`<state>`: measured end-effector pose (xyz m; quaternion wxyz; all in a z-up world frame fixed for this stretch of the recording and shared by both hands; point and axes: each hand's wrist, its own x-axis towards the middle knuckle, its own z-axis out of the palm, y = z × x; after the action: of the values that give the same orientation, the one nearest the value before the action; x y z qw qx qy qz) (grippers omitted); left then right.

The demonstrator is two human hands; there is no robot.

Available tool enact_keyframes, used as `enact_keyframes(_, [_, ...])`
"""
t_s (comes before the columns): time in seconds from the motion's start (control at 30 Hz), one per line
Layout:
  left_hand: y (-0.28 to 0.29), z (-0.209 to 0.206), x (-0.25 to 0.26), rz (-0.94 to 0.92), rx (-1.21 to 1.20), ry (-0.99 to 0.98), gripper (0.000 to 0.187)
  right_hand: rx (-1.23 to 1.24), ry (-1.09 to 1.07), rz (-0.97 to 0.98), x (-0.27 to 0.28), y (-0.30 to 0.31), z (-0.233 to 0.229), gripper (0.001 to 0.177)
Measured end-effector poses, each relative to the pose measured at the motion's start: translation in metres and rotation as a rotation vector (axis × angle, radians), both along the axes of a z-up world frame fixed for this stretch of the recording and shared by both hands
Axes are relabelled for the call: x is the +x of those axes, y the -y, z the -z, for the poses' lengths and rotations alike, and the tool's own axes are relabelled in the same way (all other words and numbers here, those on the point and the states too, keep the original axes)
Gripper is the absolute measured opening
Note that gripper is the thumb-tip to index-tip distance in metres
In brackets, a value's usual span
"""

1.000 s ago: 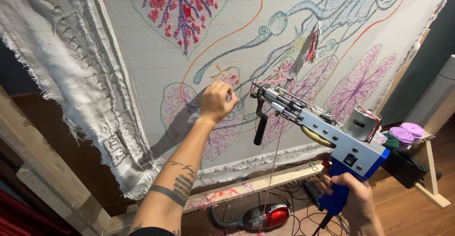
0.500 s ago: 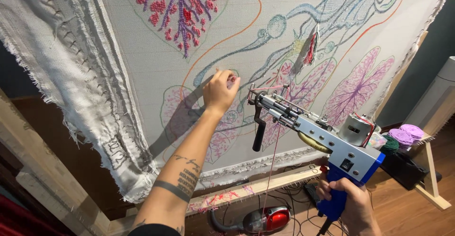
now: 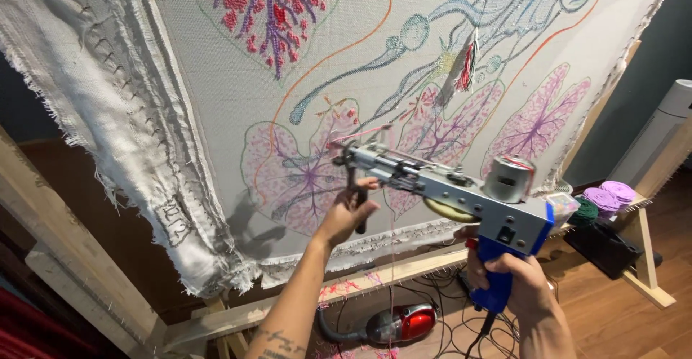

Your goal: Use a tufting gun to insert yarn into a stretched canvas following a drawn pattern.

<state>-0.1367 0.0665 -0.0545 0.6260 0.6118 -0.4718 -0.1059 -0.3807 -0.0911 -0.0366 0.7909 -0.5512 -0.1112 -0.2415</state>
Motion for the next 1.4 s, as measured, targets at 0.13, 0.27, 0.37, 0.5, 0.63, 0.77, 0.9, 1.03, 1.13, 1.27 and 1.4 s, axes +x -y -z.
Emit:
enact_keyframes(0.13, [-0.021, 0.01, -0.018, 0.063, -0.158, -0.391, 0.05, 0.034, -0.059, -0.034, 0.011, 0.003, 0.005, 0.048])
enact_keyframes(0.27, [-0.043, 0.019, -0.031, -0.254, 0.024, -0.474, 0.034, -0.159, -0.102, -0.076, 0.028, -0.014, -0.015, 0.036])
enact_keyframes(0.37, [-0.062, 0.034, -0.035, -0.361, -0.036, -0.454, 0.029, -0.34, -0.202, -0.029, 0.041, -0.025, -0.03, 0.023])
enact_keyframes(0.5, [-0.096, 0.017, -0.058, -0.471, -0.177, -0.389, 0.039, -0.59, -0.409, 0.119, 0.067, -0.029, -0.041, 0.024])
enact_keyframes(0.63, [-0.106, 0.022, -0.066, -0.618, -0.229, -0.416, 0.023, -0.357, -0.416, 0.245, 0.087, -0.043, -0.014, 0.029])
enact_keyframes(0.77, [-0.114, 0.028, -0.061, -0.574, -0.247, -0.48, 0.02, -0.302, -0.431, 0.29, 0.092, -0.051, 0.002, 0.023])
enact_keyframes(0.9, [-0.115, 0.031, -0.061, -0.546, -0.217, -0.619, 0.018, -0.228, -0.512, 0.334, 0.091, -0.054, 0.009, 0.027])
enact_keyframes(1.03, [-0.116, 0.022, -0.065, -0.605, -0.124, -0.52, 0.023, -0.249, -0.527, 0.379, 0.089, -0.048, 0.025, 0.028])
enact_keyframes(1.13, [-0.115, 0.018, -0.067, -0.599, -0.009, -0.52, 0.022, -0.189, -0.535, 0.429, 0.081, -0.05, 0.028, 0.026])
enact_keyframes(1.27, [-0.115, 0.016, -0.073, -0.597, 0.058, -0.501, 0.021, -0.164, -0.553, 0.463, 0.072, -0.06, 0.019, 0.023])
enact_keyframes(1.4, [-0.116, 0.028, -0.069, -0.6, 0.098, -0.365, 0.023, -0.201, -0.551, 0.505, 0.068, -0.065, 0.014, 0.023])
